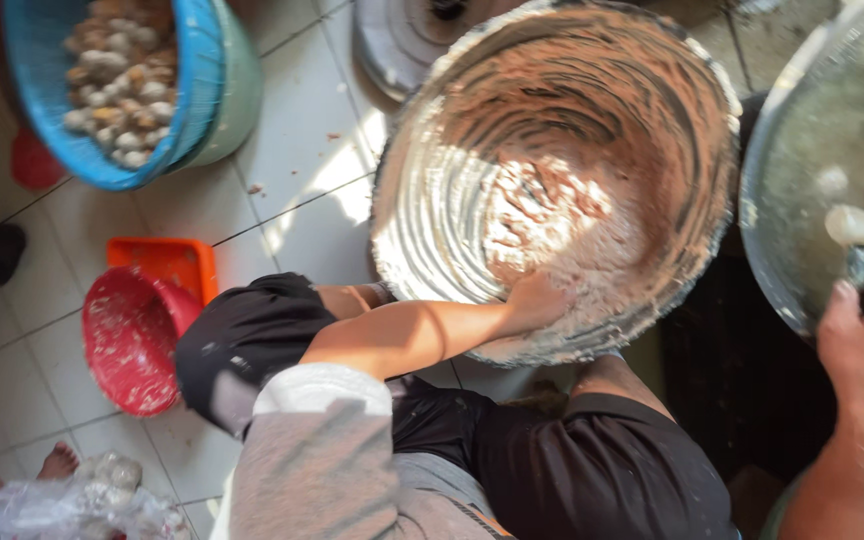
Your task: The person scoops a pinkish dough from a large metal bowl using a small spoon, rolls it into a ball with their left hand, and drops it into a nearby basin of water. This process is repeated continuously throughout the clip.
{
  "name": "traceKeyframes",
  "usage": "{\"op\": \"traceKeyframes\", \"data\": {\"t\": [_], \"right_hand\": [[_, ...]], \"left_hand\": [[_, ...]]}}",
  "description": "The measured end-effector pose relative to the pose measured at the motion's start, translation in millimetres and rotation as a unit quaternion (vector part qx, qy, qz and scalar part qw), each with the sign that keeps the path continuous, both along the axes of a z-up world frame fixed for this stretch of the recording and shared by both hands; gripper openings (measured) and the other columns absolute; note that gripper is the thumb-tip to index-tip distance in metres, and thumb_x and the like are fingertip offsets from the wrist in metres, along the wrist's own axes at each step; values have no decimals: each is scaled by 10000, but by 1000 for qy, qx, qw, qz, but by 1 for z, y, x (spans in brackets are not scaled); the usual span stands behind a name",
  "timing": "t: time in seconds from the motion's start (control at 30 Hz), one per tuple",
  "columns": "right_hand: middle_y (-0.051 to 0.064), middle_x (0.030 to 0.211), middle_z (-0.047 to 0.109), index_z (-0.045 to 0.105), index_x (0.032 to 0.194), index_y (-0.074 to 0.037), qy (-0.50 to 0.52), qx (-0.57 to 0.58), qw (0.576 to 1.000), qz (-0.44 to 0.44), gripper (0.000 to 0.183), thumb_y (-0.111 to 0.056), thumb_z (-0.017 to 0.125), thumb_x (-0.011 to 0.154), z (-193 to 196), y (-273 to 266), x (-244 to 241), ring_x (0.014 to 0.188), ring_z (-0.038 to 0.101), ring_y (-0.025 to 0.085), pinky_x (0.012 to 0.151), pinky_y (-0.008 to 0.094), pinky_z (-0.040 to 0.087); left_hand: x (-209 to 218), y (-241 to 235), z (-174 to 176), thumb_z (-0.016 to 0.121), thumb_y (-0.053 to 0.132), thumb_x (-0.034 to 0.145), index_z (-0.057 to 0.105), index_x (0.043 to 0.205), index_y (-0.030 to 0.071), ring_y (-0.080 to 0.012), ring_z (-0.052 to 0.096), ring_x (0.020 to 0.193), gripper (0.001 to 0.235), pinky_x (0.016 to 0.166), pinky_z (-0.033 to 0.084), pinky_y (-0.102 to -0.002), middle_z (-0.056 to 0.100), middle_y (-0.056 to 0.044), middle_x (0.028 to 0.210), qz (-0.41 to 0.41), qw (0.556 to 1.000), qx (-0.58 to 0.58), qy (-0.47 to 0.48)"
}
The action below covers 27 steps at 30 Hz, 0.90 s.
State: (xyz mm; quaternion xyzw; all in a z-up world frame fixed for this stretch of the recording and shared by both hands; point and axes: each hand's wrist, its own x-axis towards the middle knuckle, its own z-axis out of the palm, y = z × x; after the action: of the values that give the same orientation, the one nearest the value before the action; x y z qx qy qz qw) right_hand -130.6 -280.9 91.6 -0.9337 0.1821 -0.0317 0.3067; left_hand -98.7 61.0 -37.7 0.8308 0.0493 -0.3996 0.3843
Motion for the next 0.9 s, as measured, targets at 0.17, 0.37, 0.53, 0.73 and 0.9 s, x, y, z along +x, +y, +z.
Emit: {"op": "traceKeyframes", "data": {"t": [0.17,0.37,0.53,0.73,0.9], "right_hand": [[171,996,729,636,1309,38,5,29,999,-35,241,-39,577,1088,60,42,14,767,657,224,721,353,518],[36,943,689,675,1275,7,97,289,952,12,233,-83,591,1077,77,82,8,803,562,62,701,230,481],[48,997,701,627,1327,20,39,234,968,77,306,-67,584,1037,82,101,9,882,659,77,795,246,545],[19,920,699,651,1295,-3,120,341,930,64,279,-81,580,1037,64,99,18,814,614,55,717,233,517],[12,923,693,660,1277,8,93,312,945,30,267,-92,581,1041,52,70,22,817,598,52,697,230,507]], "left_hand": [[41,-35,42,608,371,983,704,1140,92,-423,716,856,334,729,553,-507,720,-223,880,-107,974,-107,-171],[75,-63,92,813,283,868,715,893,44,-344,727,685,259,636,584,-412,711,-169,799,-72,896,-214,-382],[84,-67,103,803,250,827,649,850,49,-332,721,688,254,626,580,-397,690,-136,768,-72,881,-244,-399],[87,-71,92,789,274,846,669,888,75,-392,691,744,236,660,540,-478,687,-148,802,-139,902,-156,-378],[123,-55,62,830,483,735,687,779,110,-407,694,776,401,708,545,-514,705,-185,804,-147,878,-1,-455]]}}
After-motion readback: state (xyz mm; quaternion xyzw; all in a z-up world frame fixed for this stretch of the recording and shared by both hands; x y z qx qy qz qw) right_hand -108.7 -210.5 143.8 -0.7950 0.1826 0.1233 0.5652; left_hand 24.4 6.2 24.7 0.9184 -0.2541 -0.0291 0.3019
